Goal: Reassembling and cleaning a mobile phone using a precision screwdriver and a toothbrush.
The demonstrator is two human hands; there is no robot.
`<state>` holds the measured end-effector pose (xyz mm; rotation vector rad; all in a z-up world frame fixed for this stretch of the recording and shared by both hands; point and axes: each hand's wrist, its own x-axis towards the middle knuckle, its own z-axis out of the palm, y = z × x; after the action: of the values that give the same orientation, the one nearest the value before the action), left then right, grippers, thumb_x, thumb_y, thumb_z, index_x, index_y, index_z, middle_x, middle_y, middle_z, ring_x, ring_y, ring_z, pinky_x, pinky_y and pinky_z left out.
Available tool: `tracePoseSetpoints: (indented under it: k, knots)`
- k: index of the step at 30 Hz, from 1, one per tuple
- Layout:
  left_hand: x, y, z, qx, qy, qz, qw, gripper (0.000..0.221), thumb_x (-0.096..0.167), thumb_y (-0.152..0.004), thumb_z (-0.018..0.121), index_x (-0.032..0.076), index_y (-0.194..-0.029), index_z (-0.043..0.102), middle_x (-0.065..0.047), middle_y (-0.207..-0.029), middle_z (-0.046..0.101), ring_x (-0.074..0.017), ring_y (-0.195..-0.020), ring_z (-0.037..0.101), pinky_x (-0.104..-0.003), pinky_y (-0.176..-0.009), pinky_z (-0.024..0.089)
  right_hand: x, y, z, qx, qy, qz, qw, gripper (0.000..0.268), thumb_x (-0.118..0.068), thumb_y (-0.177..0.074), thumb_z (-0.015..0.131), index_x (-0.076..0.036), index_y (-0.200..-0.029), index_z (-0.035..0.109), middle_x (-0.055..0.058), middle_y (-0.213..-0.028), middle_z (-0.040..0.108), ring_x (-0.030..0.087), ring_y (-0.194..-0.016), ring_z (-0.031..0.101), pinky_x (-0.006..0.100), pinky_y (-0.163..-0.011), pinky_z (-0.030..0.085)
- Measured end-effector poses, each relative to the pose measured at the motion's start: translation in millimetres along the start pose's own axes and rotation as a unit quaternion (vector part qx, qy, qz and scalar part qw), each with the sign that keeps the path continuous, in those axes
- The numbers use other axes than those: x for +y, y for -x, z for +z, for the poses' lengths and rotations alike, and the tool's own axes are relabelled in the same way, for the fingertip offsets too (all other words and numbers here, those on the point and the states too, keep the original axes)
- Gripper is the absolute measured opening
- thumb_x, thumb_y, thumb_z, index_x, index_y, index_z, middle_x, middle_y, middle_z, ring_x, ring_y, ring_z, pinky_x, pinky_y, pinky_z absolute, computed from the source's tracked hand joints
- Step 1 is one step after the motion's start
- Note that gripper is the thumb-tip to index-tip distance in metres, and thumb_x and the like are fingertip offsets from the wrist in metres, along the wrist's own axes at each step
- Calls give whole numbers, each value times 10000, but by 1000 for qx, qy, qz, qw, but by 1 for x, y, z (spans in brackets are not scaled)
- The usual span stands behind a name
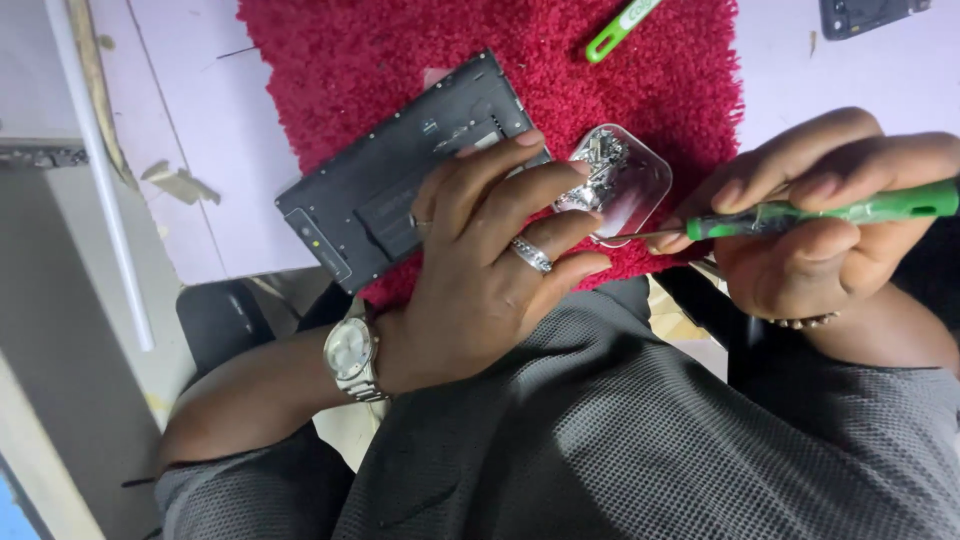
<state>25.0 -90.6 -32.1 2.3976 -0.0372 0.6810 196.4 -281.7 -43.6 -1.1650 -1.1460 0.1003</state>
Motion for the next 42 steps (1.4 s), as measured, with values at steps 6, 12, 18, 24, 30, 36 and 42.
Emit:
tracePoseSetpoints:
  k: [6, 12, 18, 24, 30, 36, 42]
  knots:
    - [2, -7, -5, 21, 66, 7, 998, 219, 220, -1002, 935, 76, -1061, 781, -101, -1309, 669, -338, -1339, 530, -544, -1134, 443, 1, -5, 7, 14, 16, -12, 1000, 278, -337, -1178, 480, -81, -1156, 372, 171, -934, 483, 197, -648, 629, 295, -559, 652]
    - [4, -7, -5, 23, 52, 4, 998, 246, 144, -1002, 955, 83, -980, 718, -97, -1315, 677, -337, -1342, 539, -560, -1126, 430, -7, 2, 6, -5, -20, 19, 1000, 283, -300, -1192, 428, -56, -1160, 287, 210, -1004, 472, 268, -600, 657, 390, -584, 740]
    - [3, -8, -4, 32, 47, 17, 998, 378, 99, -1007, 955, 83, -923, 587, -102, -1269, 697, -325, -1334, 543, -557, -1111, 441, -1, -1, 3, 3, 37, -20, 999, 295, -336, -1187, 450, -62, -1145, 346, 176, -928, 474, 198, -652, 621, 284, -552, 639]
    - [4, -9, -3, 38, 41, 12, 998, 431, 76, -1001, 984, 88, -914, 562, -82, -1275, 702, -319, -1321, 576, -536, -1117, 429, -5, -1, 7, 6, 3, -19, 1000, 292, -331, -1179, 462, -66, -1169, 342, 181, -949, 472, 222, -662, 653, 362, -568, 701]
    - [4, -11, -5, 51, 36, 20, 998, 402, -46, -986, 921, 51, -910, 539, -94, -1235, 708, -317, -1277, 601, -525, -1120, 439, -9, 6, -1, -14, -2, 5, 1000, 262, -271, -1199, 419, -30, -1198, 317, 223, -1037, 480, 308, -648, 672, 442, -631, 748]
    - [2, -7, -3, 42, 50, 17, 998, 430, 44, -955, 1036, 76, -974, 608, -103, -1253, 700, -339, -1309, 591, -532, -1148, 407, -9, 1, 9, 3, -10, 1, 1000, 279, -286, -1193, 431, -49, -1140, 293, 210, -985, 460, 268, -604, 631, 403, -572, 730]
    - [1, -5, -2, 40, 44, 7, 998, 343, 61, -956, 1023, 101, -981, 683, -69, -1262, 690, -315, -1310, 584, -513, -1120, 427, -6, 0, 6, -4, 39, -12, 999, 294, -336, -1177, 455, -68, -1153, 336, 185, -942, 487, 218, -667, 646, 318, -577, 667]
